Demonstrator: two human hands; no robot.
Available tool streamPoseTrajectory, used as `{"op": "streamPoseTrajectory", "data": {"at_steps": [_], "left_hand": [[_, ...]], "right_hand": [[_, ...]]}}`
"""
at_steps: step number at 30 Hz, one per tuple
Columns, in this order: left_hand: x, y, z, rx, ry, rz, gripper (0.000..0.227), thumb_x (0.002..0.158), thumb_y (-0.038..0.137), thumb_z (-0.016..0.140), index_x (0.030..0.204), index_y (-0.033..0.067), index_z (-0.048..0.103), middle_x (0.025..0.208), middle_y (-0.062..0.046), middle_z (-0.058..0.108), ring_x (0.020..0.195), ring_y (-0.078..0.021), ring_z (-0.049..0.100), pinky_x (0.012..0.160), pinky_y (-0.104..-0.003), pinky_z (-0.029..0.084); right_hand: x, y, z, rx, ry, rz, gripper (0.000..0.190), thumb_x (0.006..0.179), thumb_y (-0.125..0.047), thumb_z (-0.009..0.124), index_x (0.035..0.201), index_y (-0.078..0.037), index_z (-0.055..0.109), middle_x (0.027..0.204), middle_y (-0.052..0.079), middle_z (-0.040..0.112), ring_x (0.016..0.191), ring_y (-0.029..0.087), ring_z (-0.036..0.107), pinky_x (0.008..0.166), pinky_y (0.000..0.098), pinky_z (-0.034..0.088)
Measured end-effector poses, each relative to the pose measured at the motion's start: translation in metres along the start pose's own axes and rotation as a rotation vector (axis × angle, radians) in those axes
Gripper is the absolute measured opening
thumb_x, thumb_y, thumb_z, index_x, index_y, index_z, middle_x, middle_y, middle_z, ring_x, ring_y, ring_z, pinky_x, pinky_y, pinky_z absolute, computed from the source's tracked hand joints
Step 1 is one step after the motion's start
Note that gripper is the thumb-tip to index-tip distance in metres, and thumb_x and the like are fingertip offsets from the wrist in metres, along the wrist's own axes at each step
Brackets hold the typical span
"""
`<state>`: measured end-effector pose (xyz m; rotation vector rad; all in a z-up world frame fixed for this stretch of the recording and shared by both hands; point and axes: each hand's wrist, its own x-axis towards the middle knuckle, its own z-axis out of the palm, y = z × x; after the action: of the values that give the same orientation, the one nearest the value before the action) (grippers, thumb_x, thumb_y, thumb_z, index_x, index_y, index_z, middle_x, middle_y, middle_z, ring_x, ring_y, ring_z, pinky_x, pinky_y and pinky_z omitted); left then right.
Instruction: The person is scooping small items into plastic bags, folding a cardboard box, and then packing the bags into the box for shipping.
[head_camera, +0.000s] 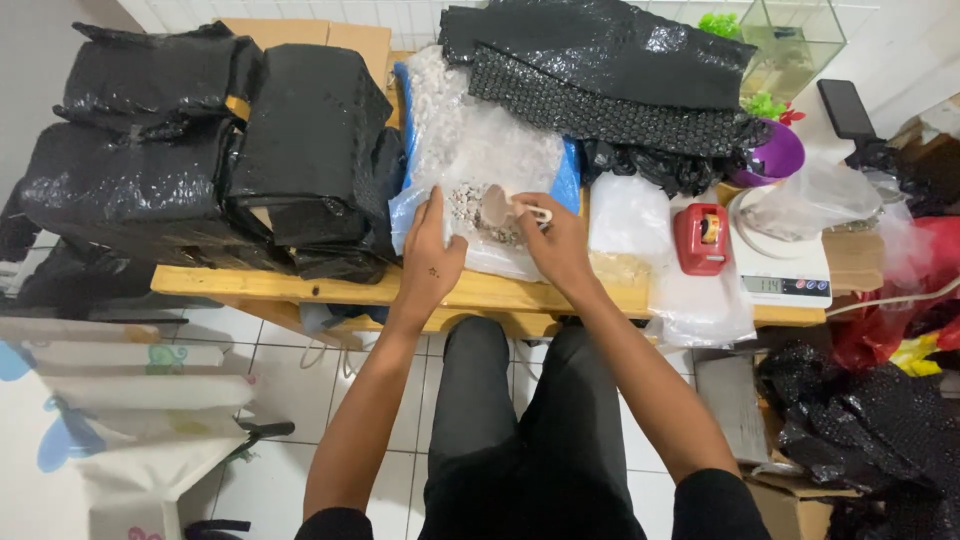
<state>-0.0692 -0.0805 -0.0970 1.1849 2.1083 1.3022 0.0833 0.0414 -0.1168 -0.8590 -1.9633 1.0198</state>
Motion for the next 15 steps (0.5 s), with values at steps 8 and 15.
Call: {"op": "streamPoseTrajectory", "data": {"at_steps": [8,15], "left_hand": [[0.016,0.022,-0.012,-0.053,0.151,0.05,0.076,0.085,0.007,0.061,0.157,0.0025,0.039,0.149,-0.032,0.046,0.141,-0.0513,0.04,0.117,-0.057,0.035],[0.019,-0.035,0.004,0.091,-0.075,0.05,0.074,0.083,0.016,0.058,0.155,0.0099,0.046,0.152,-0.024,0.045,0.143,-0.0457,0.041,0.118,-0.055,0.035]], "right_hand": [[0.015,0.012,-0.021,-0.149,0.076,-0.119,0.018,0.098,-0.02,0.068,0.113,-0.015,0.077,0.086,0.017,0.073,0.077,0.036,0.071,0.067,0.0434,0.058],[0.017,0.003,-0.027,-0.175,0.077,-0.101,0.018,0.099,-0.015,0.063,0.11,-0.01,0.076,0.078,0.011,0.072,0.07,0.025,0.07,0.063,0.0367,0.058]]}}
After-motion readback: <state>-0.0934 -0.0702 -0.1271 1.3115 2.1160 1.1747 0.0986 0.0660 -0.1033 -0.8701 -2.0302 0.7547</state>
